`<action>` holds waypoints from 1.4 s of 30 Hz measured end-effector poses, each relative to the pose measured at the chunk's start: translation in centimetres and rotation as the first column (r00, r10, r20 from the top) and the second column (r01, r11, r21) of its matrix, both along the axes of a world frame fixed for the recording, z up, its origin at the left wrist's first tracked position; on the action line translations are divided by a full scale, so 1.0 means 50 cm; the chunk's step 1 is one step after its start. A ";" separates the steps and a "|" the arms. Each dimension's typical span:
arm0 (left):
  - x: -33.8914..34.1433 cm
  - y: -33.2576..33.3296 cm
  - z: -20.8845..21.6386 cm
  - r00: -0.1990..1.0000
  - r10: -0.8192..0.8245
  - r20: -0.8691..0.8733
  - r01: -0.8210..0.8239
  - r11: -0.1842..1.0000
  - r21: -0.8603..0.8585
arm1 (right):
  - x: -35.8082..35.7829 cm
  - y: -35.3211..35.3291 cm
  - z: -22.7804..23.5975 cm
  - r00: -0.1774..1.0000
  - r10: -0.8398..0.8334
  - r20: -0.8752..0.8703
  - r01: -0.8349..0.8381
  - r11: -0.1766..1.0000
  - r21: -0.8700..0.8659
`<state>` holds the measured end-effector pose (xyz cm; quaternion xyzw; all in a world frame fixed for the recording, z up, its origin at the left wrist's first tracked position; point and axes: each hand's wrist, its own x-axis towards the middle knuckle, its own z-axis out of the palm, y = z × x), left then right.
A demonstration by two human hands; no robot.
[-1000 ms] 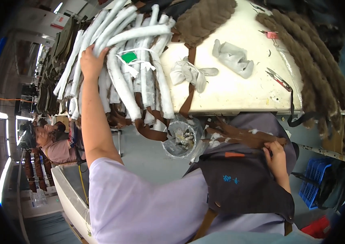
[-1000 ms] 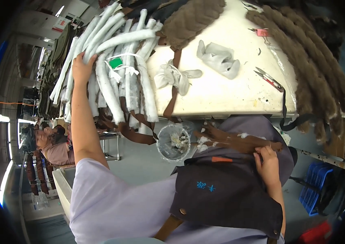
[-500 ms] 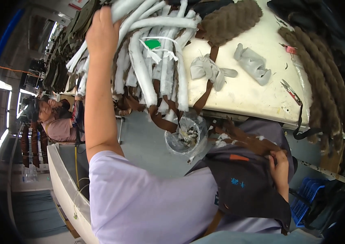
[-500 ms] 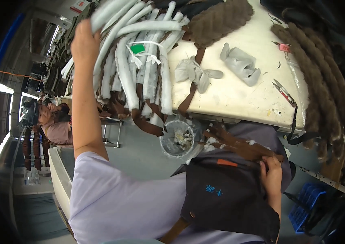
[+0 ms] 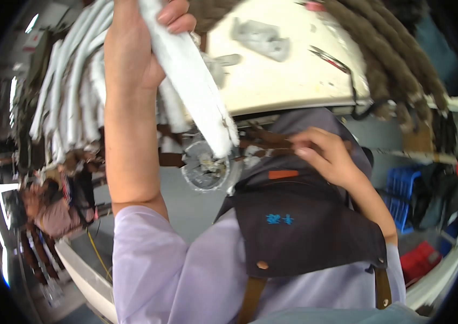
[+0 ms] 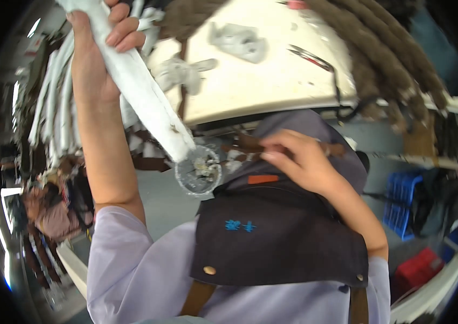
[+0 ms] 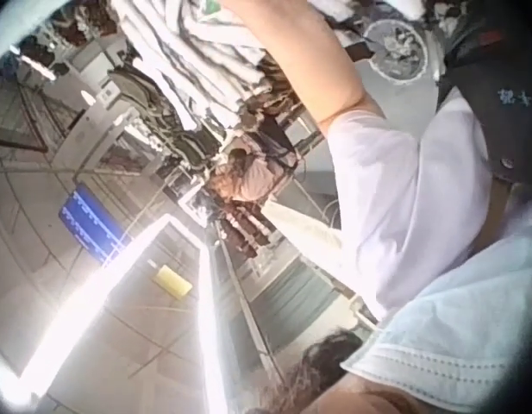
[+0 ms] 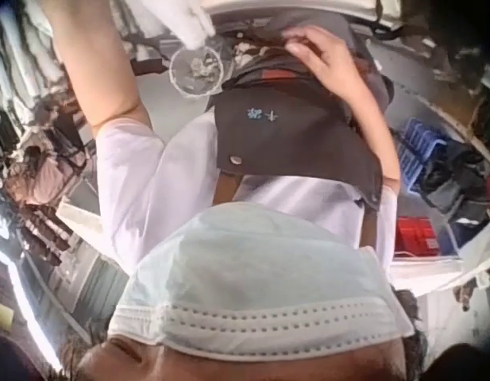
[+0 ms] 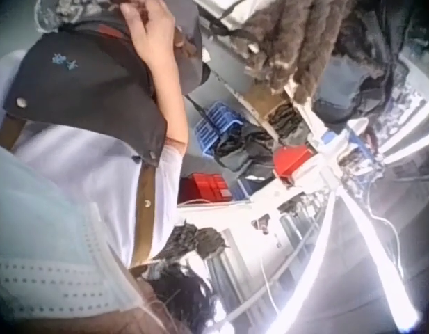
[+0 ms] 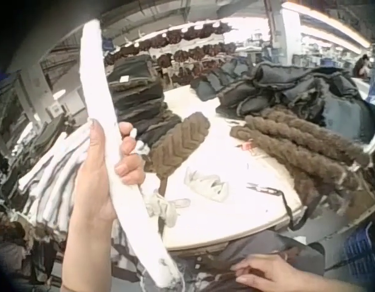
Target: The worker is assembling fur collars by attaching fur trim to straps and foam tubes using small scissors for trimming.
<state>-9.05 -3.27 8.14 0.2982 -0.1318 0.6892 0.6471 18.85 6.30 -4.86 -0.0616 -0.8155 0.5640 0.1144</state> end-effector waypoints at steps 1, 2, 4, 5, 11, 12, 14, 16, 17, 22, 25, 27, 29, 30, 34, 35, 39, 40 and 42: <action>0.025 0.001 -0.007 0.949 0.280 -0.144 -0.305 0.929 -0.209 | -0.010 -0.006 0.011 0.999 0.046 0.020 -0.042 0.981 -0.189; 0.041 0.010 -0.013 0.796 0.496 -0.348 -0.600 0.722 -0.344 | -0.023 -0.016 0.022 0.997 0.076 -0.033 -0.083 0.938 -0.336; 0.047 0.038 -0.054 0.775 0.537 -0.333 -0.631 0.681 -0.372 | -0.048 -0.038 0.037 0.991 0.088 -0.103 -0.130 0.828 -0.545; 0.038 0.041 -0.078 0.752 0.572 -0.328 -0.659 0.648 -0.382 | -0.055 -0.049 0.053 0.994 0.082 -0.075 -0.112 0.756 -0.645; 0.082 0.051 -0.095 0.353 0.638 -0.684 -0.928 0.147 -0.342 | -0.075 -0.051 0.051 0.985 -0.175 0.011 0.168 0.923 -0.347; 0.086 0.049 -0.092 0.322 0.641 -0.697 -0.940 0.125 -0.319 | -0.080 -0.045 0.047 0.985 -0.170 0.017 0.170 0.962 -0.214; 0.098 0.036 -0.099 0.294 0.640 -0.710 -0.948 0.101 -0.302 | -0.096 -0.038 0.043 0.993 -0.104 0.048 0.114 0.926 -0.360; 0.106 0.020 -0.120 0.555 0.610 -0.566 -0.831 0.386 -0.400 | -0.119 -0.027 0.059 0.997 0.074 -0.008 -0.058 0.694 -0.717; 0.132 0.017 -0.132 0.582 0.582 -0.567 -0.813 0.420 -0.403 | -0.132 -0.025 0.064 0.994 0.101 -0.033 -0.091 0.648 -0.756; 0.145 -0.001 -0.184 0.633 0.548 -0.546 -0.762 0.316 -0.565 | -0.147 0.057 0.066 1.000 0.001 -0.013 -0.001 1.000 -0.007; 0.104 -0.026 -0.194 0.674 0.534 -0.510 -0.727 0.359 -0.585 | -0.143 0.152 0.019 0.886 -0.380 -0.266 0.415 0.389 0.822; 0.094 -0.028 -0.192 0.671 0.547 -0.500 -0.732 0.381 -0.565 | -0.133 0.195 -0.006 0.838 -0.530 -0.131 0.319 0.280 0.906; 0.089 -0.027 -0.188 0.617 0.569 -0.543 -0.784 0.390 -0.483 | -0.132 0.214 -0.020 0.846 -0.530 -0.060 0.257 0.305 0.917; 0.085 -0.031 -0.182 0.613 0.570 -0.547 -0.787 0.384 -0.483 | -0.134 0.221 -0.028 0.845 -0.535 0.009 0.195 0.324 0.926; 0.084 -0.031 -0.158 0.457 0.681 -0.572 -0.889 0.359 -0.283 | -0.138 0.218 -0.021 0.851 -0.525 0.013 0.293 0.494 0.819; 0.078 -0.032 -0.159 0.511 0.711 -0.482 -0.858 0.390 -0.335 | -0.142 0.201 0.001 0.856 -0.516 0.013 0.288 0.498 0.818; 0.074 -0.035 -0.179 0.580 0.741 -0.339 -0.793 0.417 -0.445 | -0.116 0.057 0.053 0.986 -0.094 0.137 0.137 0.924 -0.356; 0.076 -0.031 -0.184 0.609 0.738 -0.291 -0.761 0.441 -0.476 | -0.113 0.027 0.073 0.978 0.031 0.208 0.087 0.840 -0.536; 0.085 -0.020 -0.194 0.623 0.740 -0.254 -0.730 0.432 -0.529 | -0.106 -0.019 0.069 0.952 0.222 0.209 0.031 0.611 -0.791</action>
